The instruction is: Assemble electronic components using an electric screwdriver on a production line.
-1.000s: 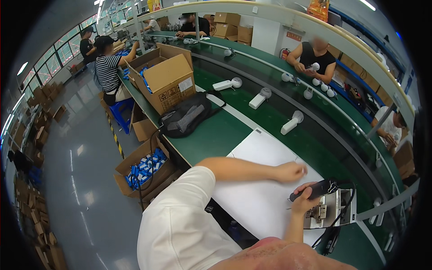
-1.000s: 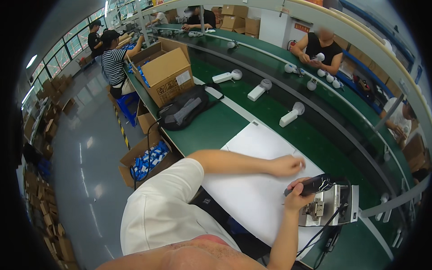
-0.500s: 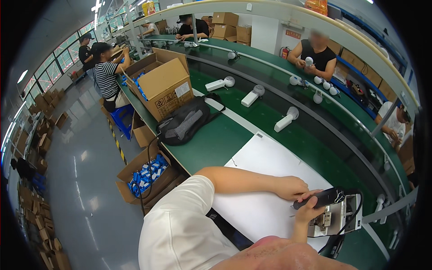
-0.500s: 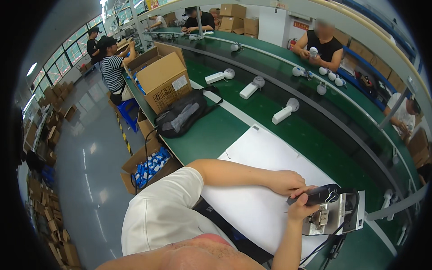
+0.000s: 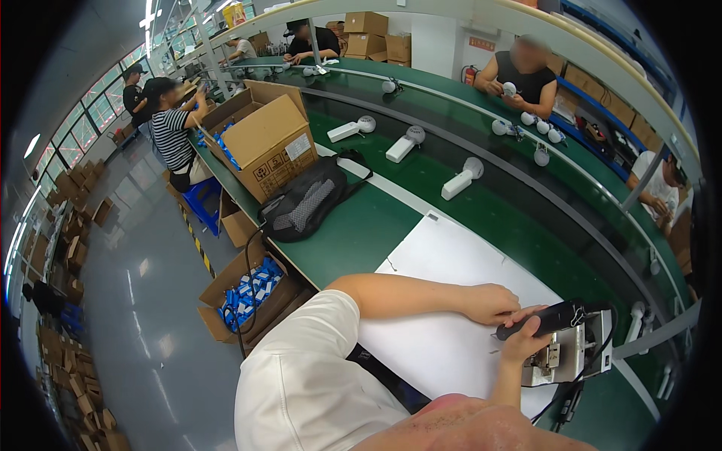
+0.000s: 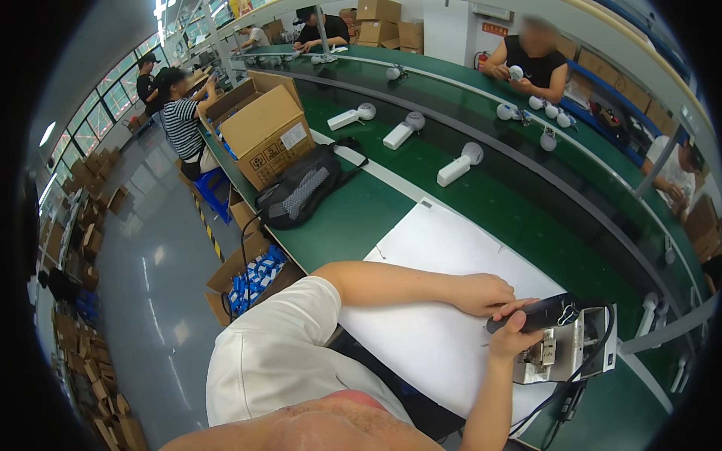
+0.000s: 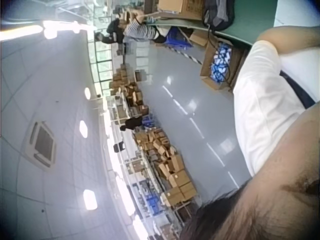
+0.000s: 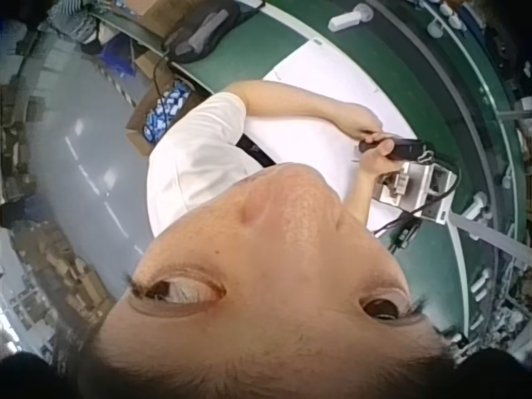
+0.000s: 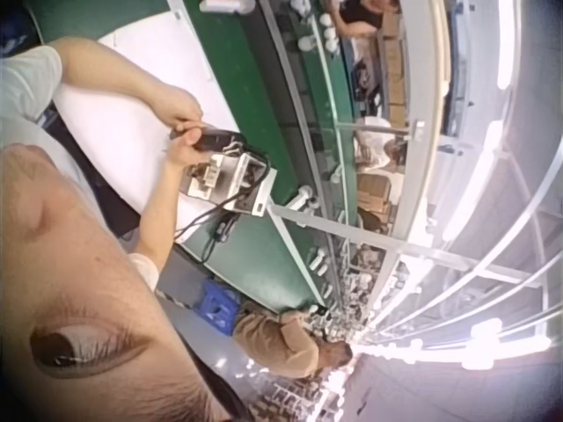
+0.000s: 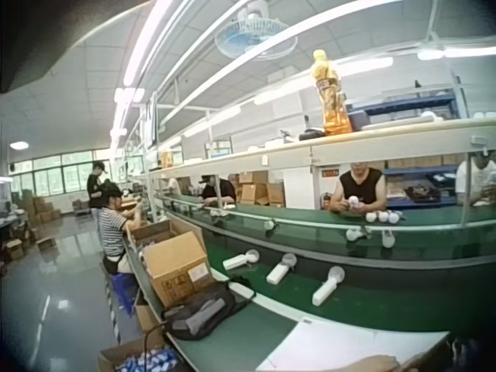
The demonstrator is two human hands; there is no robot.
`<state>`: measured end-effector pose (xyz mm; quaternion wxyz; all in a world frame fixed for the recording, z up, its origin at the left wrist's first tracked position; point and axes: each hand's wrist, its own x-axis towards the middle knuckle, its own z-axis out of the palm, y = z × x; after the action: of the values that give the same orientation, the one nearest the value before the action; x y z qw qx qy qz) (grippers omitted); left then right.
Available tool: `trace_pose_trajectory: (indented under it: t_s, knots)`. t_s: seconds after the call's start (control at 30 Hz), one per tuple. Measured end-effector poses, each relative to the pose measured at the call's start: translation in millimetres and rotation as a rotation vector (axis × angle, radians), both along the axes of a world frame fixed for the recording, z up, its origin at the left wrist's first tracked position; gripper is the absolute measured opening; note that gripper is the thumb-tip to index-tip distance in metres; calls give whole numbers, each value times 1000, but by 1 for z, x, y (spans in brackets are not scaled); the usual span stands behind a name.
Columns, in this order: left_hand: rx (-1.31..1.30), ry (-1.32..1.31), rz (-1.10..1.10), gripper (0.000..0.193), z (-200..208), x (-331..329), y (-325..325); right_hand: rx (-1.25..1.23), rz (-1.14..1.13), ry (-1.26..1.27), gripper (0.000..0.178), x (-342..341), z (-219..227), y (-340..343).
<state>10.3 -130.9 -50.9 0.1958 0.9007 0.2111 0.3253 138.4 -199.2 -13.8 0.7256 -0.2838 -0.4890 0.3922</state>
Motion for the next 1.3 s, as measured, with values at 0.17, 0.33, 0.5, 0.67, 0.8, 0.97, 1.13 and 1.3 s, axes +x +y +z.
trace_pose_trajectory:
  t_s: [0.17,0.33,0.5,0.67,0.8,0.97,1.13,1.3]
  knots:
    - [-67,13,-41,14,7,10,3,-24,34,28,28,12,-17,3]
    - [-229,77,-12,18,10,14,2,-143,-92,-98,33,17,-50,11]
    - [-256,31,-31,20,25,23,-7,-12,-150,-208,33,23,-7,2]
    - [-312,-20,-48,25,15,24,-4,0,-169,-180,35,23,-3,-3]
    - [-601,-43,96,36,10,13,-5,-25,-170,-226,43,19,6,-2]
    - [-577,32,148,35,18,31,-11,-68,-136,-254,42,29,3,0]
    - [-597,51,193,34,27,34,-17,-51,-139,-232,41,29,6,-1]
    - [-618,70,211,33,27,33,-17,-35,-143,-214,40,27,6,-1]
